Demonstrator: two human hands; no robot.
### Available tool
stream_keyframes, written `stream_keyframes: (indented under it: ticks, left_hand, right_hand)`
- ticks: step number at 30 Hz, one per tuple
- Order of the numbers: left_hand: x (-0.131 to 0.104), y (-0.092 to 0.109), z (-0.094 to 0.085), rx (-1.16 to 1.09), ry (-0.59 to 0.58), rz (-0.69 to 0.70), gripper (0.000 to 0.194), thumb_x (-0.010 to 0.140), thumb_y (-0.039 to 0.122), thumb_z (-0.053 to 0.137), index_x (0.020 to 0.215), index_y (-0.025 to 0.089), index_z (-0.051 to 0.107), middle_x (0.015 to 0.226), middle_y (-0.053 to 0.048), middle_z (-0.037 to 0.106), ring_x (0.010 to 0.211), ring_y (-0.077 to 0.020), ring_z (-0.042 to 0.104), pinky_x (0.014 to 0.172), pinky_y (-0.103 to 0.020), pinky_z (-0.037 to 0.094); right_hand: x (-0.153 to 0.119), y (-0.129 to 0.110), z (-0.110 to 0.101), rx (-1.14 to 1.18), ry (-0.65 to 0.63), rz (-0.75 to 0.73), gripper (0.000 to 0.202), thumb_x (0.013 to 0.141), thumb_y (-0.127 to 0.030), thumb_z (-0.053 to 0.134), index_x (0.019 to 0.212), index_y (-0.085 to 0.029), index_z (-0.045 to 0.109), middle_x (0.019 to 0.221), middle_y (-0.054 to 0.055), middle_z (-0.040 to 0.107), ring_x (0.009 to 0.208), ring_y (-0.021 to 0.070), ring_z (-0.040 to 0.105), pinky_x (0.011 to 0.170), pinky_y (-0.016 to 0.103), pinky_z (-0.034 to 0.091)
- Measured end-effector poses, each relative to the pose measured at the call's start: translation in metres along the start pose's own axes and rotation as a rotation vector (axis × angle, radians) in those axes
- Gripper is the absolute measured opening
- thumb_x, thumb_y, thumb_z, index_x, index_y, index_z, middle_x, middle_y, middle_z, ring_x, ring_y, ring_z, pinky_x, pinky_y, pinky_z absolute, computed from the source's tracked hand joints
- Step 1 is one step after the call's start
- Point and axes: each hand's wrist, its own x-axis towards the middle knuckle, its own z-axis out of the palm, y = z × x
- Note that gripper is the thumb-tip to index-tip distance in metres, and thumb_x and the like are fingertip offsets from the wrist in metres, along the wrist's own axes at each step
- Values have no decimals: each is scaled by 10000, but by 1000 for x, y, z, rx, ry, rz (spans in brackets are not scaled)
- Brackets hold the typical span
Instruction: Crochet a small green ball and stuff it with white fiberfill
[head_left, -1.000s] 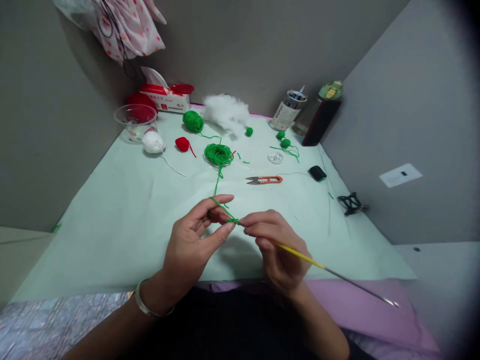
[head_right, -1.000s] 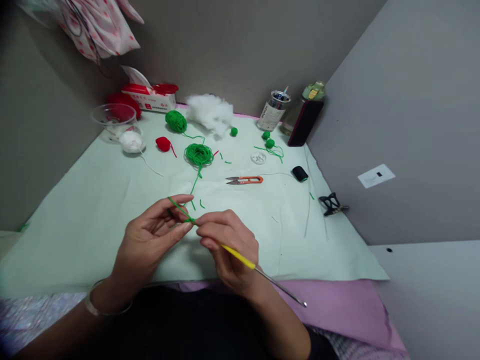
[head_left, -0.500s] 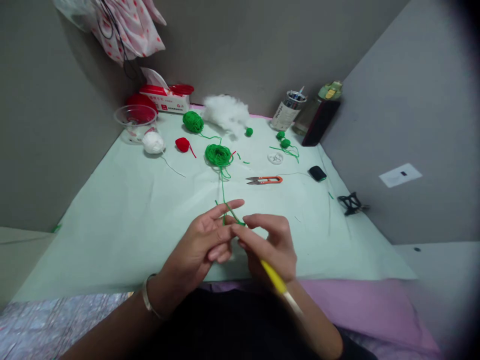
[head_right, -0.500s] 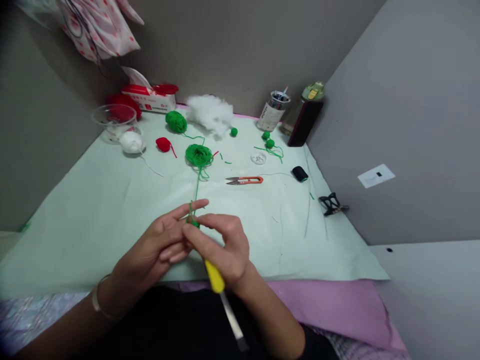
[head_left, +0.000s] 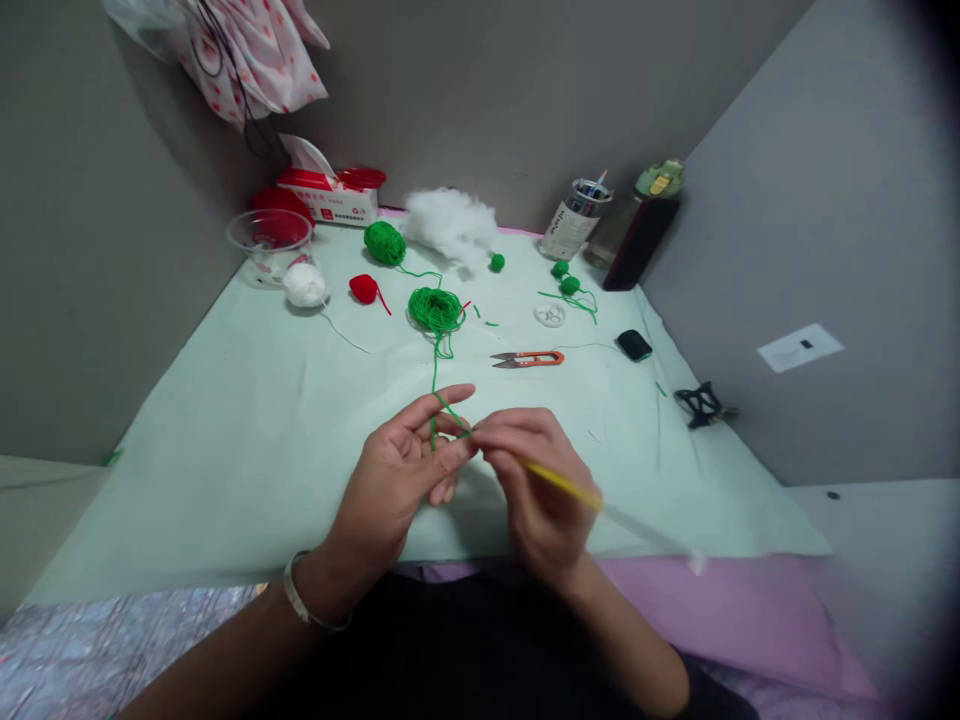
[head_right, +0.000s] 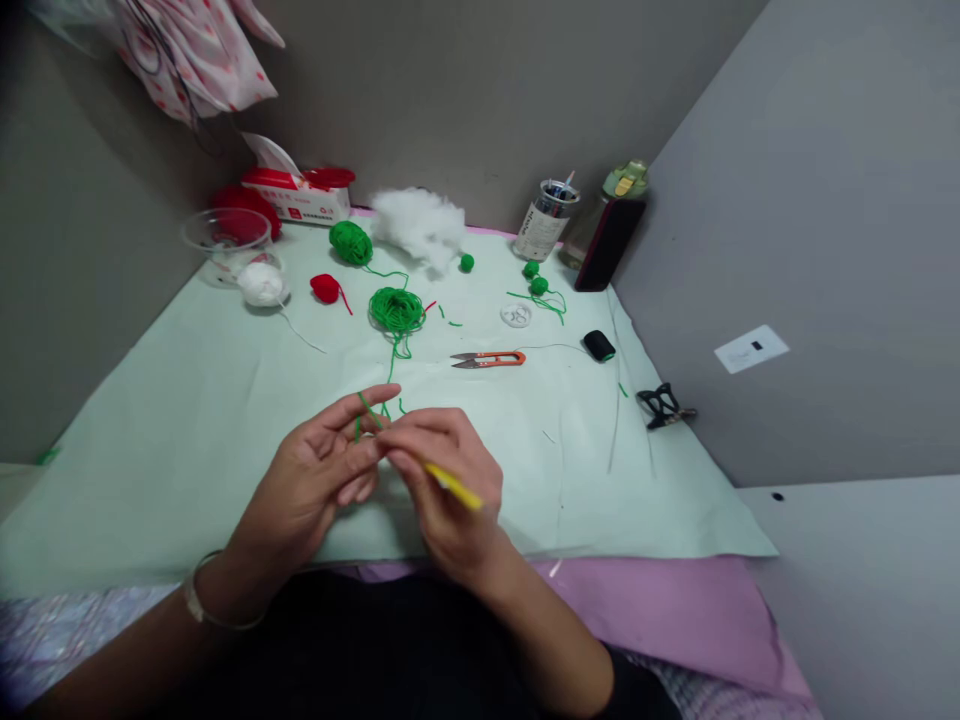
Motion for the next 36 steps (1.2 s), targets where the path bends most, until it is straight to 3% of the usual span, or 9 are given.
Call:
stream_keyframes:
  ticks: [3,7,9,12,15,21,24,27,36]
  left_hand:
    - [2,3,-1,-121,-52,-127,403,801,247,905,1186,179,803,678,71,547,424,25,324,436,-131,343]
    - [4,7,-4,-178,-46,-139,269,822,185,878,1088,158,842,692,75,508,444,44,260,440,-97,314]
    - [5,5,-3,-104,-32,-67,260,802,175,890,1060,187,853,770,42,598,492,27,406,502,-105,398]
    - [3,-1,-2,27,-22,20,308,796,206,907,1097,241,850,874,-7,709,764,-83,662,752,-174,538]
    - [1,-4,-3,78,1,48,311,825,258,891,1132,256,840,923,-17,730,861,-124,683,866,-235,544]
    - [1,0,-5,115,11,53,297,828,235,872,1122,253,840,903,-12,682,777,-99,627,726,-200,519]
    - [1,2,-4,42,-11,5,257,799,217,883,1054,231,852,861,3,636,589,-32,496,537,-159,421]
    - [1,3,-2,-23,-32,-38,231,787,218,888,1016,221,857,841,21,594,498,16,373,468,-144,348]
    - [0,2,-5,90,-26,41,241,848,237,847,1089,255,848,896,7,614,571,-21,522,522,-154,463]
  right_hand:
    - [0,1,-4,-136,-4,-122,267,976,-143,695,1147,-309,815,1069,67,763,959,212,717,791,367,603]
    - [7,2,-9,198,69,89,224,1037,-188,615,1054,-283,818,925,35,730,767,158,655,676,322,547]
    - [10,3,-7,368,68,176,213,1046,-223,614,1012,-271,819,925,30,715,711,136,619,646,310,525]
    - [11,4,-2,433,10,211,171,1026,-247,658,1008,-266,828,971,42,732,804,151,655,674,299,537]
    - [8,8,1,464,10,254,169,1029,-255,657,1017,-269,825,977,34,739,769,138,651,684,297,538]
    - [8,13,-1,609,9,383,142,1013,-302,688,988,-262,822,929,15,723,711,105,637,678,262,525]
    - [12,13,0,753,48,508,137,974,-338,740,915,-241,816,862,8,723,655,81,611,621,213,510]
    - [15,12,0,837,50,605,166,939,-365,776,864,-220,801,813,7,721,614,71,589,585,189,502]
    - [13,8,-9,659,16,410,245,1050,-349,616,927,-219,784,915,38,780,695,117,671,655,256,566]
